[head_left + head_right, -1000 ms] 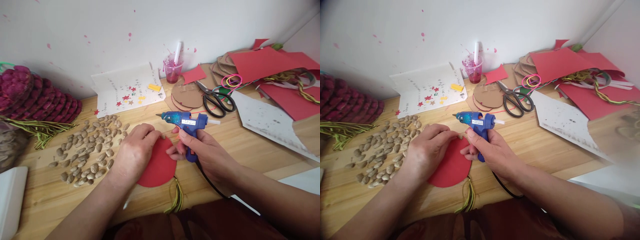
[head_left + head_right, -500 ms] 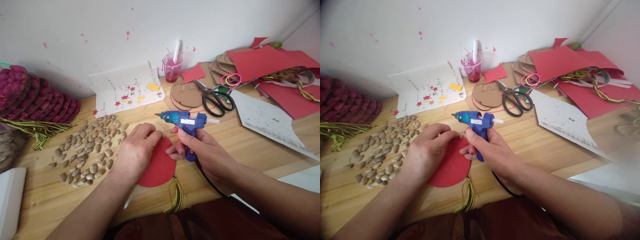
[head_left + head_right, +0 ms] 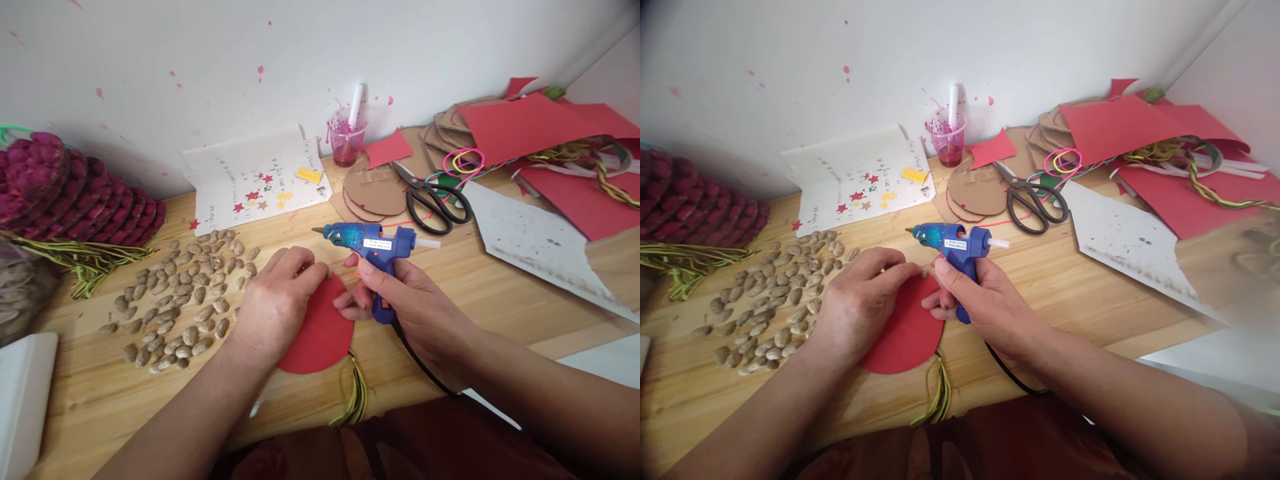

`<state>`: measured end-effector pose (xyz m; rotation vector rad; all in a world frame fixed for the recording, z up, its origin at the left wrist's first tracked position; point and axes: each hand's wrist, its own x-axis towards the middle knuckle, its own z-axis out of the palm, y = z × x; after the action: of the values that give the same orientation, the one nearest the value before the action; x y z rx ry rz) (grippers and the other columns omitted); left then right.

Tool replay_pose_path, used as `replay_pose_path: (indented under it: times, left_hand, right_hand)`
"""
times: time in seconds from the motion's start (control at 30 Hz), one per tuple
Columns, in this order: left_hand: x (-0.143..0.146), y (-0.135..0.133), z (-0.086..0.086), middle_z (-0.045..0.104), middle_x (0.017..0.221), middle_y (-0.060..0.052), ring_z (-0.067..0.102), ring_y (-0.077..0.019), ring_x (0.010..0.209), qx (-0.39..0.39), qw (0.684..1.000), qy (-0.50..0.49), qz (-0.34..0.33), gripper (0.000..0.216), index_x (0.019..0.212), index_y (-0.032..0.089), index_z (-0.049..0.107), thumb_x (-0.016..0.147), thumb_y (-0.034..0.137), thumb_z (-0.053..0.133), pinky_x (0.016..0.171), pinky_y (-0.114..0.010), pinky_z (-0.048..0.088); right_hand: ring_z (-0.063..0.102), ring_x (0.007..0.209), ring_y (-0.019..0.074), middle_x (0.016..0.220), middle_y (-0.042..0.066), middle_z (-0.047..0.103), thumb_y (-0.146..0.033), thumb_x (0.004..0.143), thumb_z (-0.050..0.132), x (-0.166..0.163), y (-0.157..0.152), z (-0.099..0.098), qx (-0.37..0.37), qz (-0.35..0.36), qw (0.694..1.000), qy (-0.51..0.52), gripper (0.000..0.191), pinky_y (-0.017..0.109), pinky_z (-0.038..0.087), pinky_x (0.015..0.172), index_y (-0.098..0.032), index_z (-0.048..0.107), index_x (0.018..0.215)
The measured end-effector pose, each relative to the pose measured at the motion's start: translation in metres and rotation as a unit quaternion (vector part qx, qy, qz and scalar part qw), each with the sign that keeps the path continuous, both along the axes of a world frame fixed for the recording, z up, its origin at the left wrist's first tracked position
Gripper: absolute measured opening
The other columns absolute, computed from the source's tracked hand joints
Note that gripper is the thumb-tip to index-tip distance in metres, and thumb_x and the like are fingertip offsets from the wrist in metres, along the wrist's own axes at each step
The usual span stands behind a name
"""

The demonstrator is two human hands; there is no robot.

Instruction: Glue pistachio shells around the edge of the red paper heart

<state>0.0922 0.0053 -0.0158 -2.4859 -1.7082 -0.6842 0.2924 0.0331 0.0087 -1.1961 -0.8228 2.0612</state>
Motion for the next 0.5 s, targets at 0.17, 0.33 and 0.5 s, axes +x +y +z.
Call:
replay_pose_path:
  times: [0.17,0.33,0.5]
  left_hand:
    - [-0.0019,0.0010,0.0058,0.070,0.100,-0.003,0.067,-0.0163,0.092,-0.022,0.996,-0.082,0.004,0.022,0.107,0.023,0.068,0.100,0.011,0.051,0.081,-0.029,0.054]
    - [-0.0052,-0.0014,0.0069,0.069,0.102,-0.003,0.067,-0.0160,0.093,-0.024,0.997,-0.068,0.007,0.021,0.109,0.023,0.069,0.100,0.012,0.054,0.081,-0.028,0.055]
    - [-0.0079,-0.0063,0.0028,0.067,0.104,-0.004,0.065,-0.0159,0.092,-0.001,0.999,-0.028,-0.020,0.027,0.122,0.023,0.068,0.104,0.016,0.049,0.079,-0.027,0.055]
  right_hand:
    - [0.075,0.082,0.0188,0.066,-0.005,0.060,-0.049,0.087,0.078,0.0003,0.0007,0.0002,-0.005,0.002,1.000,-0.001,0.032,0.033,0.062,0.080,-0.024,0.067,0.102]
    - [0.075,0.080,0.0178,0.065,-0.005,0.060,-0.048,0.087,0.078,-0.0003,0.0001,0.0007,-0.007,-0.007,1.000,-0.002,0.030,0.032,0.063,0.078,-0.024,0.067,0.102]
    - [0.075,0.080,0.0176,0.065,-0.006,0.061,-0.048,0.086,0.079,-0.0005,0.0000,-0.0002,-0.002,-0.006,1.000,0.004,0.034,0.032,0.063,0.079,-0.023,0.066,0.103]
